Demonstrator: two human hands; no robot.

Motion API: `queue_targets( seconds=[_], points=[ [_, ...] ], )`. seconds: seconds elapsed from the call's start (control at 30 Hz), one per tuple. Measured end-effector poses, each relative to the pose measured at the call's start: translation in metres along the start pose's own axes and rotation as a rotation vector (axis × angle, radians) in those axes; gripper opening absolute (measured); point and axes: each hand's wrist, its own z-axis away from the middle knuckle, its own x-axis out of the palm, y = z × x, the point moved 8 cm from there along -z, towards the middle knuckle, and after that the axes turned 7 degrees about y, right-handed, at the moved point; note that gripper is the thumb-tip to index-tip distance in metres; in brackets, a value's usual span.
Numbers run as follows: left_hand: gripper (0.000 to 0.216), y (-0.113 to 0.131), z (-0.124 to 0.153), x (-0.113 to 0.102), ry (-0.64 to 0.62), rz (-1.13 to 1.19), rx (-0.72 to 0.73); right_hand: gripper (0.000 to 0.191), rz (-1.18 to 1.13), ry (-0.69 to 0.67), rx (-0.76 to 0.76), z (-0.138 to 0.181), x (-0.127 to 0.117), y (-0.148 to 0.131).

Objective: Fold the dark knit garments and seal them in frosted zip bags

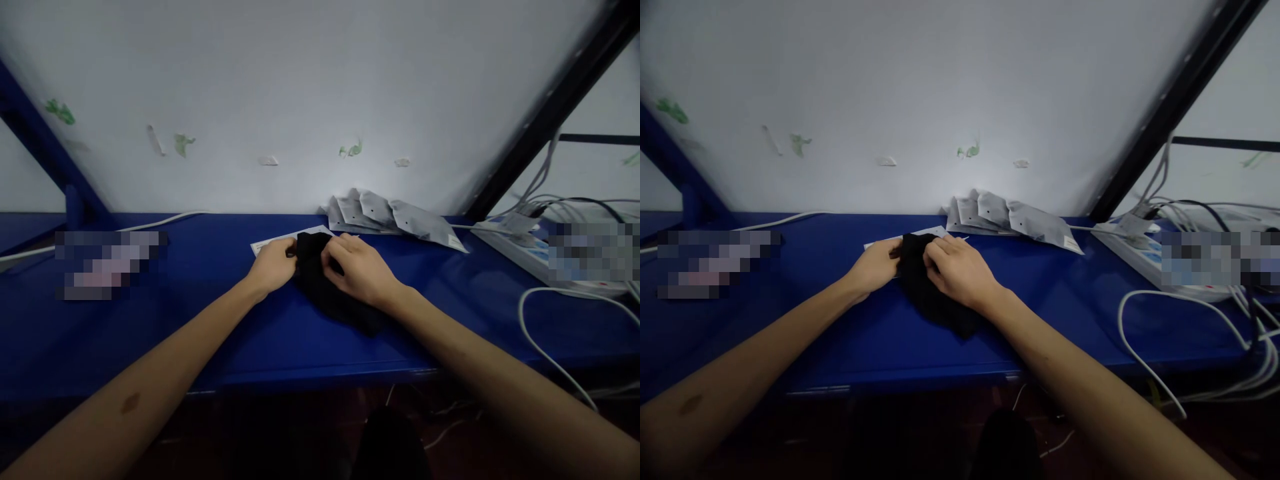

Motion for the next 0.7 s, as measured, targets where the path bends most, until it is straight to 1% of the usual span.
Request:
queue_targets(
  seconds=[0.1, 0.17, 0.2, 0.27, 0.37, 0.43, 0.5, 0.63, 0.7],
  points=[
    [0.008, -0.012, -0.002, -0.005, 0.086, 0.161, -0.139, 0.01, -0.122, -0.081, -0.004, 0.001, 0.004, -0.005],
    [0.01, -0.012, -0.003, -0.01, 0.153, 0.207, -0.158, 0.013, -0.175, -0.138, 0.005, 0.002, 0.007, -0.007],
    [0.011, -0.009, -0.003, -0.013, 0.179, 0.195, -0.131, 0.014, -0.188, -0.169, 0.011, 0.002, 0.009, -0.007],
    [0.01, 0.004, -0.002, -0.016, 0.203, 0.091, -0.006, 0.017, -0.186, -0.225, 0.022, 0.001, 0.012, -0.008],
    [0.007, 0.027, 0.004, -0.013, 0.184, -0.165, 0.242, 0.024, -0.148, -0.276, 0.035, -0.001, 0.016, -0.008],
    [0.007, 0.035, 0.008, -0.011, 0.172, -0.281, 0.334, 0.028, -0.124, -0.291, 0.057, -0.003, 0.019, -0.006],
    [0.007, 0.035, 0.009, -0.009, 0.157, -0.328, 0.365, 0.029, -0.08, -0.288, 0.124, -0.006, 0.023, 0.0],
    [0.008, 0.031, 0.008, -0.007, 0.124, -0.331, 0.375, 0.031, 0.065, -0.249, 0.302, -0.008, 0.032, 0.018],
    [0.011, 0.03, 0.008, -0.006, 0.116, -0.345, 0.377, 0.03, 0.105, -0.221, 0.3, -0.01, 0.033, 0.019]
  ],
)
